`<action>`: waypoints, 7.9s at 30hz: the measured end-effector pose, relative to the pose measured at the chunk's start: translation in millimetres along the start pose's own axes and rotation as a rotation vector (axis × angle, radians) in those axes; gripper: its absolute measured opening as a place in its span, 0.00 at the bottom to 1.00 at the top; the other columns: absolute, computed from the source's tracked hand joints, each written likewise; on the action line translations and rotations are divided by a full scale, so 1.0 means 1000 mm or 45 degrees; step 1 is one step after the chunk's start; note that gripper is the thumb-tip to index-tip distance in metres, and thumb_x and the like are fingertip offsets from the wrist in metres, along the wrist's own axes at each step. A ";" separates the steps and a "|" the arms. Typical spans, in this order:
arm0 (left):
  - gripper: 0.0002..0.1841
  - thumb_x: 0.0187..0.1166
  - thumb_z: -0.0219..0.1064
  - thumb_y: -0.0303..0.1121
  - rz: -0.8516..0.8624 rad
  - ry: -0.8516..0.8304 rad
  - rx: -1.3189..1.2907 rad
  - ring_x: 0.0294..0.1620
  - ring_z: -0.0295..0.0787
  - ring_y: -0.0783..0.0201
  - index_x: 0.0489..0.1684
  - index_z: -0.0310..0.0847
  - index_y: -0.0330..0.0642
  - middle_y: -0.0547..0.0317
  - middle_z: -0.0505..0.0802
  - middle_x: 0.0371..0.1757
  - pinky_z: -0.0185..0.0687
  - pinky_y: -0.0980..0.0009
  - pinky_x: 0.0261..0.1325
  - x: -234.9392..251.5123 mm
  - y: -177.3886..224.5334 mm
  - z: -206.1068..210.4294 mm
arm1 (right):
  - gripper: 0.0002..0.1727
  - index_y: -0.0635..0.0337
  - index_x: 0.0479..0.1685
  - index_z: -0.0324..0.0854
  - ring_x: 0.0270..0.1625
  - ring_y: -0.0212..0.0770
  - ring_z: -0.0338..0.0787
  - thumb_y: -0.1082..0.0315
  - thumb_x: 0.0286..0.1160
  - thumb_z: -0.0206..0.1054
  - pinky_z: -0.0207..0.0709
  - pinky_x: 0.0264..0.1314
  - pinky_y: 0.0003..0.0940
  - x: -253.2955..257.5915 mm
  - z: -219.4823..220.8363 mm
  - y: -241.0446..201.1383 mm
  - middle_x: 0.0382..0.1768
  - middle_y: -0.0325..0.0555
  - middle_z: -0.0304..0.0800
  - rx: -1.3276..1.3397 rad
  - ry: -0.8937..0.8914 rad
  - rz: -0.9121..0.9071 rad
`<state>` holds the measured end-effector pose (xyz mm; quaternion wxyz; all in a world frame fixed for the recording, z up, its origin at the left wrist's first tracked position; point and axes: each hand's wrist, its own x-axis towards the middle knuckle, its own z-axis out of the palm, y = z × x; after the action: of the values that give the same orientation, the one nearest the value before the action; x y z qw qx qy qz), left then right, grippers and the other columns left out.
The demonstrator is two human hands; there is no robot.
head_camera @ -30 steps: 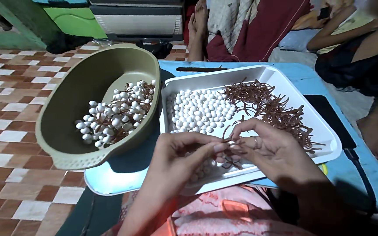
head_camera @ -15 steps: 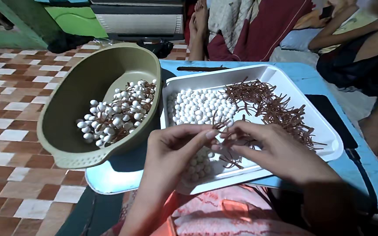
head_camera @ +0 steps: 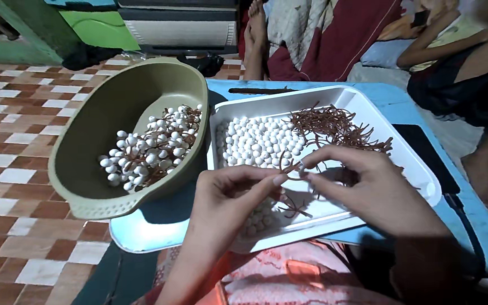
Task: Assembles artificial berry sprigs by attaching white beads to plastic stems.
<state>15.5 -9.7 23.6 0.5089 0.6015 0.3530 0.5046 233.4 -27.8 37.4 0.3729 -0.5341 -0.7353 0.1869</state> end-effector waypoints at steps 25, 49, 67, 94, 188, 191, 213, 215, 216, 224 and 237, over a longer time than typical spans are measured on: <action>0.05 0.75 0.72 0.25 0.082 -0.118 0.104 0.31 0.92 0.76 0.37 0.95 0.42 0.68 0.96 0.30 0.90 0.81 0.40 0.001 -0.002 -0.002 | 0.08 0.49 0.45 0.92 0.52 0.20 0.90 0.64 0.80 0.66 0.84 0.57 0.17 -0.004 0.004 0.007 0.46 0.23 0.94 0.421 0.149 -0.042; 0.04 0.74 0.73 0.27 0.070 -0.147 0.104 0.28 0.92 0.76 0.37 0.95 0.43 0.67 0.96 0.30 0.90 0.80 0.37 0.001 -0.004 -0.004 | 0.12 0.51 0.54 0.90 0.50 0.23 0.93 0.71 0.75 0.70 0.87 0.59 0.19 -0.006 0.005 0.012 0.49 0.26 0.95 0.612 0.142 -0.115; 0.04 0.74 0.74 0.27 0.058 -0.138 0.119 0.30 0.92 0.75 0.37 0.96 0.44 0.67 0.96 0.32 0.90 0.80 0.39 0.000 -0.003 -0.003 | 0.12 0.49 0.50 0.89 0.53 0.27 0.94 0.69 0.67 0.76 0.88 0.55 0.21 -0.008 0.004 0.012 0.50 0.30 0.97 0.606 0.100 -0.064; 0.04 0.74 0.74 0.30 0.060 -0.131 0.118 0.30 0.91 0.77 0.37 0.97 0.47 0.70 0.96 0.31 0.89 0.82 0.38 0.000 -0.008 -0.003 | 0.13 0.51 0.55 0.83 0.54 0.28 0.95 0.66 0.91 0.52 0.88 0.57 0.22 -0.008 0.004 0.007 0.49 0.34 0.97 0.684 -0.007 0.092; 0.05 0.74 0.72 0.25 0.085 0.043 -0.001 0.27 0.90 0.79 0.33 0.94 0.44 0.70 0.95 0.28 0.88 0.83 0.36 0.000 -0.003 0.001 | 0.10 0.43 0.45 0.87 0.40 0.21 0.93 0.69 0.68 0.76 0.89 0.47 0.17 -0.018 0.030 -0.020 0.39 0.22 0.95 0.663 0.388 0.008; 0.04 0.73 0.73 0.25 0.078 0.067 0.019 0.26 0.89 0.79 0.32 0.94 0.44 0.70 0.95 0.28 0.88 0.83 0.35 -0.001 -0.003 0.001 | 0.10 0.43 0.45 0.87 0.41 0.21 0.94 0.68 0.68 0.77 0.89 0.47 0.18 -0.018 0.032 -0.017 0.39 0.21 0.95 0.622 0.394 -0.028; 0.03 0.72 0.74 0.26 0.046 0.090 0.032 0.23 0.89 0.78 0.31 0.94 0.44 0.70 0.94 0.25 0.87 0.83 0.31 -0.003 -0.001 0.003 | 0.06 0.46 0.36 0.87 0.38 0.22 0.95 0.69 0.67 0.77 0.90 0.43 0.17 -0.018 0.032 -0.020 0.37 0.23 0.97 0.512 0.406 0.015; 0.04 0.73 0.74 0.26 0.049 0.091 0.033 0.23 0.89 0.79 0.32 0.94 0.44 0.70 0.94 0.25 0.88 0.83 0.31 -0.003 -0.001 0.003 | 0.06 0.45 0.36 0.87 0.37 0.20 0.94 0.68 0.66 0.77 0.90 0.43 0.17 -0.018 0.032 -0.021 0.36 0.21 0.96 0.522 0.399 0.018; 0.04 0.73 0.73 0.27 0.045 0.091 0.031 0.23 0.89 0.79 0.31 0.94 0.44 0.70 0.94 0.25 0.88 0.83 0.31 -0.003 -0.001 0.002 | 0.06 0.45 0.36 0.88 0.37 0.21 0.94 0.68 0.65 0.78 0.90 0.43 0.17 -0.018 0.031 -0.020 0.35 0.21 0.96 0.528 0.394 0.012; 0.05 0.74 0.73 0.27 0.050 0.117 0.008 0.23 0.88 0.80 0.31 0.93 0.45 0.71 0.93 0.25 0.86 0.84 0.30 -0.004 -0.001 0.003 | 0.07 0.42 0.33 0.88 0.36 0.18 0.92 0.66 0.62 0.81 0.88 0.41 0.14 -0.019 0.034 -0.018 0.34 0.20 0.95 0.478 0.438 -0.044; 0.04 0.75 0.73 0.27 0.075 0.152 0.038 0.22 0.88 0.79 0.32 0.93 0.44 0.70 0.93 0.24 0.87 0.83 0.29 -0.005 0.000 0.004 | 0.06 0.41 0.31 0.89 0.37 0.17 0.92 0.66 0.61 0.81 0.87 0.42 0.13 -0.019 0.035 -0.019 0.32 0.19 0.95 0.450 0.437 -0.063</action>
<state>18.4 -15.3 22.4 0.4630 0.5879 0.3724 0.5489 198.0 -47.9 20.9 0.5844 -0.4664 -0.6299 0.2101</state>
